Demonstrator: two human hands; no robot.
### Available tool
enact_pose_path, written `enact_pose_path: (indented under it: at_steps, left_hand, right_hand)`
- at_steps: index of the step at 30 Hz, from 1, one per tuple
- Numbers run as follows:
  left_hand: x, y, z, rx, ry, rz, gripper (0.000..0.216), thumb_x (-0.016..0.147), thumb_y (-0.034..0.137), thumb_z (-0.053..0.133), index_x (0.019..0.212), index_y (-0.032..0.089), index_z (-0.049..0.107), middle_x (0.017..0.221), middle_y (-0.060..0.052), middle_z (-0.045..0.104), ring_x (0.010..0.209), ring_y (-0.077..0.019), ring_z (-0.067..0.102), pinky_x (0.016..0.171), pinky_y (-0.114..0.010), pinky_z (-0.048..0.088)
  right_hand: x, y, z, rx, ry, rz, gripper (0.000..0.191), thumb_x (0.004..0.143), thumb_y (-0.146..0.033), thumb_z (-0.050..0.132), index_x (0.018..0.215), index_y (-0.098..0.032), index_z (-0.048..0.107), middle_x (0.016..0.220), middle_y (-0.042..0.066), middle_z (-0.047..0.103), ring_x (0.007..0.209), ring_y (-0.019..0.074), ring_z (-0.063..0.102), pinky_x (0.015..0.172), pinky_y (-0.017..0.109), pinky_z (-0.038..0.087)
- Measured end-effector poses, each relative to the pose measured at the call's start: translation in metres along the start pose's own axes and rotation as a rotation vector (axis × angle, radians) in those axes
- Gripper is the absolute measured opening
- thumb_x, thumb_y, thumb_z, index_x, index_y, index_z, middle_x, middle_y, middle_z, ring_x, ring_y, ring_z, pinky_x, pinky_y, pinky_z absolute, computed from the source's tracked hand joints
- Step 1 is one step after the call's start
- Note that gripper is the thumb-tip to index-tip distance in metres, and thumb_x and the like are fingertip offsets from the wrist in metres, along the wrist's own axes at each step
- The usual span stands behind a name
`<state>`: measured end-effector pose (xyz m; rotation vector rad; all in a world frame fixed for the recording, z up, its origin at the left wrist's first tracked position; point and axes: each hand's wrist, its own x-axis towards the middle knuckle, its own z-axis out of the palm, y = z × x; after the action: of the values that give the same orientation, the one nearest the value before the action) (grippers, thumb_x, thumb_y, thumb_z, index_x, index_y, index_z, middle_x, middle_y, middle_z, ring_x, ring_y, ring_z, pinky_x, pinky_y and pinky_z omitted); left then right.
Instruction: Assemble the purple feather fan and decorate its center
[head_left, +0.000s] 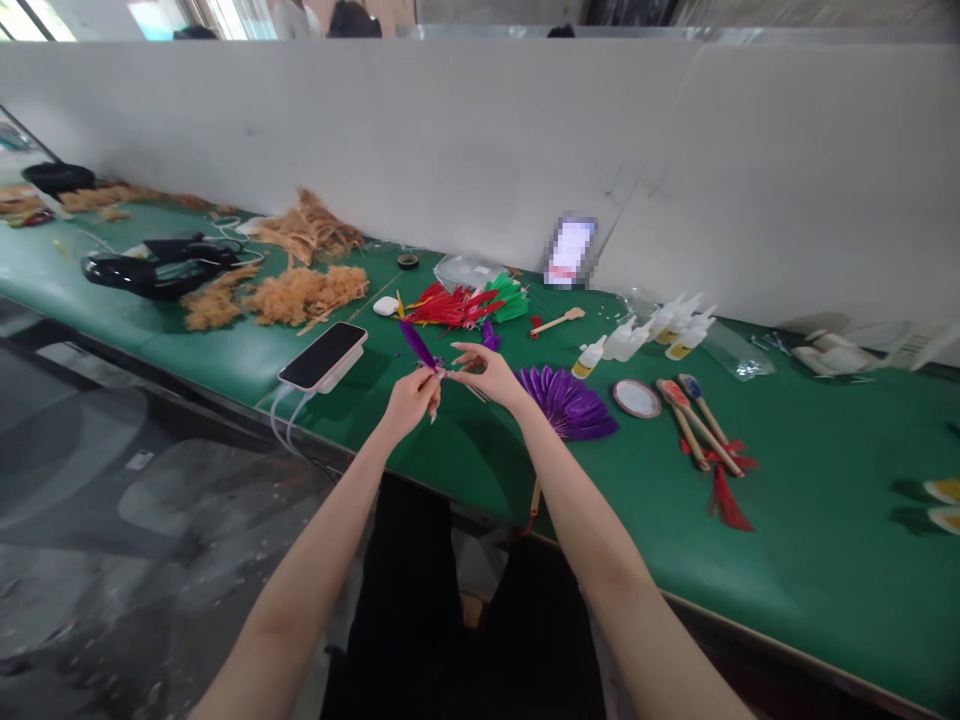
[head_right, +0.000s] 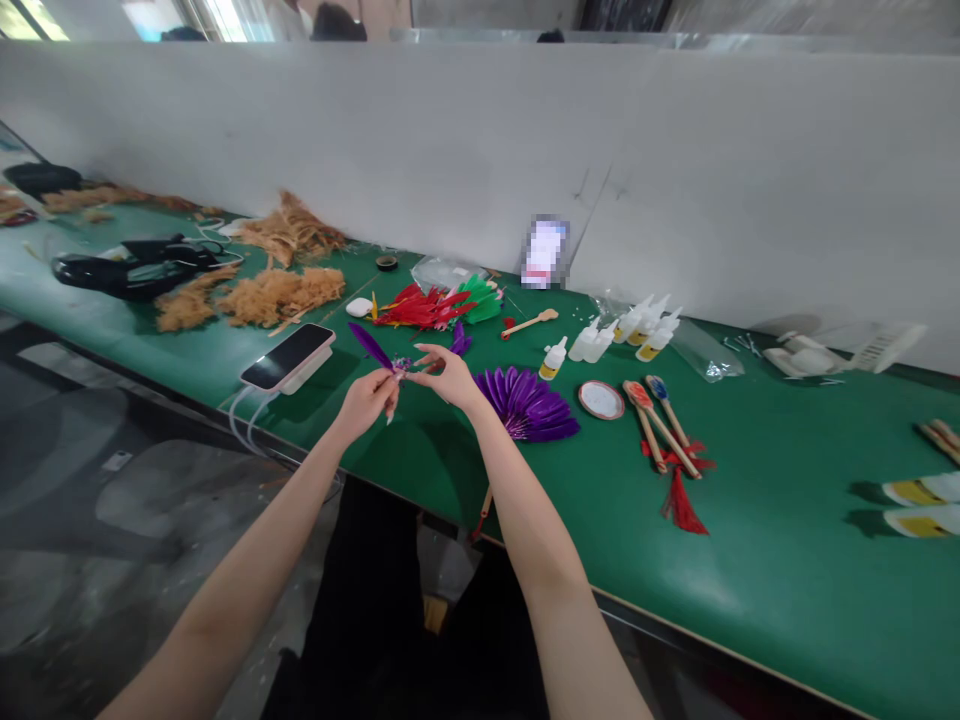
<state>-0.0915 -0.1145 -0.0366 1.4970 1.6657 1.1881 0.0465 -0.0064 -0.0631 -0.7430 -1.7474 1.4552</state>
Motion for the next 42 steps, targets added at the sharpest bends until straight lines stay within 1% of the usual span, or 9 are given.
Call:
enact_pose_path:
  at_steps: [9,15,18,22,29,32,35,38,42]
  left_hand:
    - [-0.001,-0.002,0.003,-0.031,0.015,-0.001,0.028,0.089,0.031,0.044,0.063,0.019,0.045,0.050,0.005,0.049,0.040,-0.0077,0.050,0.047,-0.019,0.042]
    - [-0.004,0.001,0.000,-0.037,-0.024,-0.016,0.016,0.088,0.029,0.044,0.084,0.018,0.054,0.050,0.006,0.050,0.041,-0.0097,0.052,0.044,-0.020,0.041]
    - [-0.004,0.002,0.000,-0.009,-0.041,-0.007,0.017,0.089,0.030,0.043,0.083,0.019,0.054,0.050,0.006,0.051,0.042,-0.0101,0.054,0.046,-0.020,0.041]
    - [-0.004,0.004,0.000,-0.035,-0.052,0.007,0.015,0.089,0.029,0.043,0.081,0.019,0.051,0.049,0.007,0.046,0.044,-0.0106,0.057,0.049,-0.021,0.043]
    - [-0.005,0.012,0.004,-0.084,-0.043,-0.003,0.013,0.090,0.025,0.040,0.082,0.018,0.048,0.047,0.009,0.040,0.046,-0.0112,0.060,0.047,-0.020,0.041]
    - [-0.004,0.011,0.004,-0.150,-0.020,0.001,0.015,0.090,0.028,0.041,0.081,0.018,0.048,0.048,0.009,0.039,0.047,-0.0117,0.060,0.047,-0.020,0.042]
    - [-0.003,0.010,0.001,-0.218,-0.015,0.004,0.018,0.090,0.032,0.043,0.085,0.016,0.050,0.048,0.009,0.038,0.047,-0.0119,0.060,0.047,-0.021,0.043]
    - [-0.005,0.012,-0.003,-0.233,-0.062,-0.026,0.020,0.090,0.033,0.044,0.090,0.015,0.052,0.047,0.008,0.038,0.048,-0.0128,0.061,0.046,-0.020,0.043]
    - [-0.008,0.016,-0.001,-0.214,-0.169,-0.080,0.014,0.089,0.028,0.045,0.080,0.017,0.049,0.048,0.007,0.043,0.049,-0.0132,0.063,0.046,-0.020,0.043]
  right_hand:
    - [-0.005,-0.009,-0.004,0.025,0.013,0.023,0.060,0.054,-0.033,0.082,0.109,-0.018,0.064,0.090,0.004,0.064,0.072,0.0130,0.059,0.074,0.030,0.048]
    - [-0.007,-0.011,-0.004,0.077,-0.001,0.044,0.053,0.054,-0.030,0.082,0.104,-0.019,0.066,0.088,0.003,0.064,0.073,0.0125,0.059,0.074,0.029,0.048]
    - [-0.008,-0.010,-0.004,0.112,-0.008,0.056,0.050,0.054,-0.029,0.082,0.101,-0.019,0.067,0.088,0.003,0.064,0.074,0.0123,0.059,0.074,0.029,0.048]
    - [-0.009,-0.010,-0.005,0.164,-0.019,0.077,0.048,0.054,-0.029,0.082,0.100,-0.019,0.068,0.089,0.003,0.065,0.075,0.0121,0.059,0.075,0.028,0.049]
    - [-0.010,-0.010,-0.003,0.272,-0.056,0.112,0.045,0.056,-0.028,0.080,0.099,-0.020,0.068,0.088,0.002,0.066,0.078,0.0127,0.062,0.075,0.027,0.050]
    - [-0.011,-0.011,-0.006,0.298,-0.064,0.121,0.045,0.056,-0.028,0.080,0.099,-0.021,0.069,0.088,0.001,0.066,0.077,0.0119,0.062,0.074,0.025,0.049]
    - [-0.012,-0.015,-0.011,0.301,-0.062,0.134,0.044,0.058,-0.031,0.080,0.099,-0.022,0.070,0.090,0.001,0.068,0.079,0.0118,0.062,0.071,0.023,0.049]
    - [-0.014,-0.022,-0.012,0.292,-0.074,0.156,0.041,0.063,-0.038,0.078,0.100,-0.022,0.071,0.096,0.003,0.070,0.082,0.0131,0.063,0.067,0.021,0.048]
    - [-0.017,-0.031,-0.001,0.279,-0.102,0.146,0.043,0.070,-0.046,0.071,0.103,-0.020,0.071,0.104,0.006,0.071,0.088,0.0153,0.064,0.072,0.024,0.050]
